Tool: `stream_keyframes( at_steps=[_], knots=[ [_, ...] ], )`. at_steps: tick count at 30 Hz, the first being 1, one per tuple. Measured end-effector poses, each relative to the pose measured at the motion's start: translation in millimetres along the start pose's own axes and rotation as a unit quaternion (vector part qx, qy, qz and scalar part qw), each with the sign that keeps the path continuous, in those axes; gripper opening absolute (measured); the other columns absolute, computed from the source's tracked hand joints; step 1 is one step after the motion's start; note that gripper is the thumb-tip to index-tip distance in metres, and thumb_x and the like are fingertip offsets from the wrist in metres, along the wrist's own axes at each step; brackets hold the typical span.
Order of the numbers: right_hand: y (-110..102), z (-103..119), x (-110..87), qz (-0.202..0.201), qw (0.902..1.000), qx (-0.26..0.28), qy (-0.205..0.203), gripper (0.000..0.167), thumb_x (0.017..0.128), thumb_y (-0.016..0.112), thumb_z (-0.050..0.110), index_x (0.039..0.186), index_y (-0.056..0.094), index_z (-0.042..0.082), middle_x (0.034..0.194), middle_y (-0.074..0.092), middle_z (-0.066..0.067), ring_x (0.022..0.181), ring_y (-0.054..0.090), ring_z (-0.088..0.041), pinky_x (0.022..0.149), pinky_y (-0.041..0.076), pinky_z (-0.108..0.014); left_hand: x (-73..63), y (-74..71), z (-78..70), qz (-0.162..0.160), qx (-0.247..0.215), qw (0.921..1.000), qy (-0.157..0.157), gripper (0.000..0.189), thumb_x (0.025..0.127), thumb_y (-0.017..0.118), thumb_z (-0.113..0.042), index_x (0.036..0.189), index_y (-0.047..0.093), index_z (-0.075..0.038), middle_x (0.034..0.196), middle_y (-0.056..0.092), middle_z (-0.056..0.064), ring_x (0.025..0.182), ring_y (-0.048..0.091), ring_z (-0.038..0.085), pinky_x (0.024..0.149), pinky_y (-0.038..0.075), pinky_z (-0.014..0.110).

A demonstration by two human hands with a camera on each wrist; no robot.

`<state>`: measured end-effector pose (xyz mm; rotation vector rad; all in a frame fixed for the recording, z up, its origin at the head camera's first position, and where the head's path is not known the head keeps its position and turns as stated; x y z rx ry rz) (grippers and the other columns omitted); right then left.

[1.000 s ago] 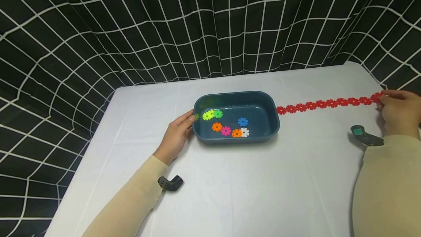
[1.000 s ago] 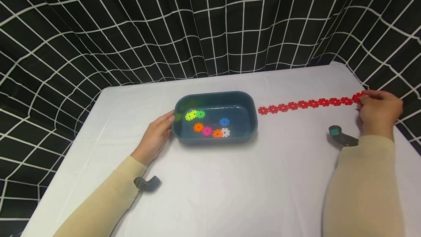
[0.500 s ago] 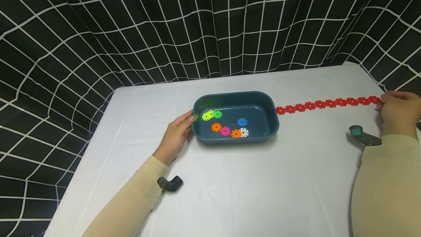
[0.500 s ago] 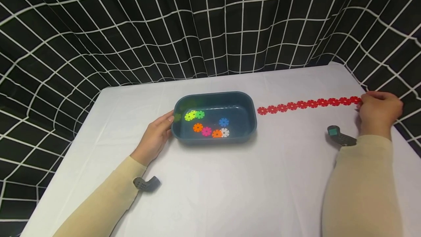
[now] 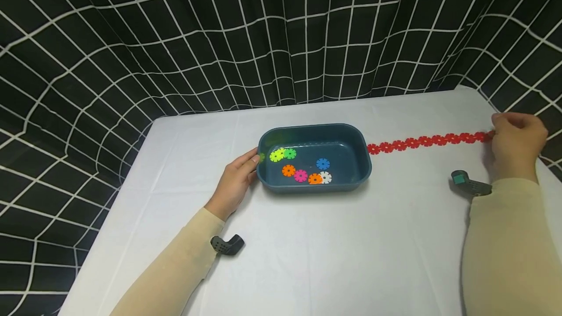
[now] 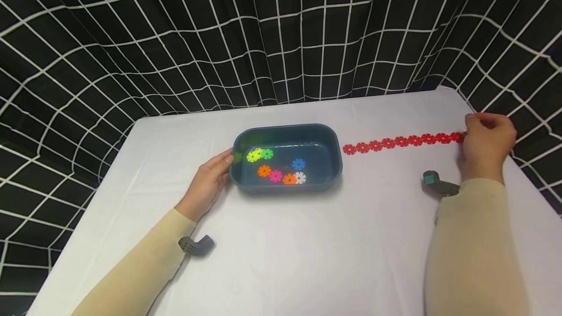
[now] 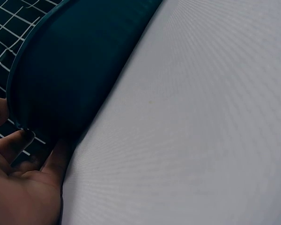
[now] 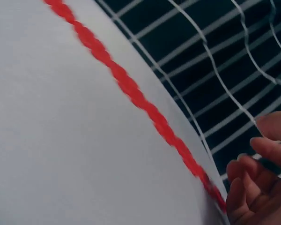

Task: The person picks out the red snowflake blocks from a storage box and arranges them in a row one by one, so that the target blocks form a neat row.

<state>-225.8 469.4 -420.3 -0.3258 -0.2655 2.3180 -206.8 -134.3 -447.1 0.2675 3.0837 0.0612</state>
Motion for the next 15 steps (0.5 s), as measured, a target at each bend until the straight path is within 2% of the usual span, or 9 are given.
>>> stream_keyframes(
  at_steps=[4, 6, 8, 11, 13, 15],
  knots=[
    [22, 10, 0.2, 0.058, 0.9946, -0.062, -0.06, 0.01, 0.111, 0.059, 0.046, 0.121, 0.059, 0.045, 0.11, 0.049, 0.02, 0.095, 0.054, 0.003, 0.072, 0.045, -0.007, 2.0, 0.9, -0.1, -0.003, 0.003, 1.0, -0.001, 0.053, 0.116, 0.057, -0.029, 0.162, 0.05, -0.002, 0.164, 0.049, 0.006, 0.146, 0.051, 0.018, 0.117, 0.046, 0.031],
    [37, 15, -4.0, 0.092, 0.9873, -0.09, -0.093, 0.022, 0.11, 0.059, 0.051, 0.128, 0.063, 0.04, 0.113, 0.05, 0.017, 0.095, 0.057, 0.001, 0.073, 0.047, -0.009, 2.6, 0.3, 0.4, -0.003, 0.005, 1.0, -0.003, 0.054, 0.116, 0.058, -0.029, 0.162, 0.05, -0.003, 0.164, 0.049, 0.005, 0.145, 0.051, 0.018, 0.117, 0.046, 0.031],
    [56, 20, -13.0, 0.12, 0.9763, -0.127, -0.128, 0.042, 0.109, 0.056, 0.058, 0.14, 0.063, 0.031, 0.122, 0.054, 0.01, 0.101, 0.059, -0.005, 0.078, 0.049, -0.014, 3.6, -0.4, 1.0, -0.002, 0.01, 0.9999, -0.006, 0.054, 0.116, 0.058, -0.03, 0.162, 0.05, -0.004, 0.164, 0.049, 0.005, 0.145, 0.052, 0.019, 0.117, 0.047, 0.032],
    [87, 35, -36.5, 0.169, 0.9501, -0.178, -0.193, 0.067, 0.109, 0.051, 0.062, 0.157, 0.055, 0.014, 0.143, 0.056, -0.01, 0.123, 0.058, -0.026, 0.097, 0.054, -0.035, 6.0, -1.3, 0.0, -0.004, 0.031, 0.9994, -0.012, 0.055, 0.115, 0.06, -0.032, 0.163, 0.051, -0.007, 0.163, 0.051, 0.002, 0.142, 0.055, 0.017, 0.114, 0.05, 0.032],
    [109, 48, -59.0, 0.205, 0.9262, -0.205, -0.24, 0.074, 0.111, 0.05, 0.061, 0.163, 0.048, 0.008, 0.153, 0.051, -0.023, 0.135, 0.051, -0.042, 0.107, 0.052, -0.055, 8.3, -3.1, -5.2, -0.008, 0.045, 0.9988, -0.018, 0.055, 0.115, 0.06, -0.031, 0.163, 0.05, -0.008, 0.162, 0.052, 0.002, 0.139, 0.058, 0.02, 0.111, 0.053, 0.034],
    [128, 64, -84.8, 0.243, 0.8983, -0.224, -0.29, 0.074, 0.112, 0.052, 0.057, 0.165, 0.045, 0.007, 0.156, 0.048, -0.029, 0.141, 0.045, -0.052, 0.111, 0.045, -0.072, 11.4, -6.8, -16.2, -0.015, 0.07, 0.9973, -0.017, 0.055, 0.114, 0.06, -0.032, 0.163, 0.05, -0.008, 0.161, 0.054, 0.003, 0.138, 0.059, 0.023, 0.109, 0.055, 0.038]
  ],
)
Point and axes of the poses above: each hand's wrist, its own x-axis towards the middle knuckle, its own y-axis out of the palm, z = x × y, the point moved 5 cm from there along x, towards the middle knuckle
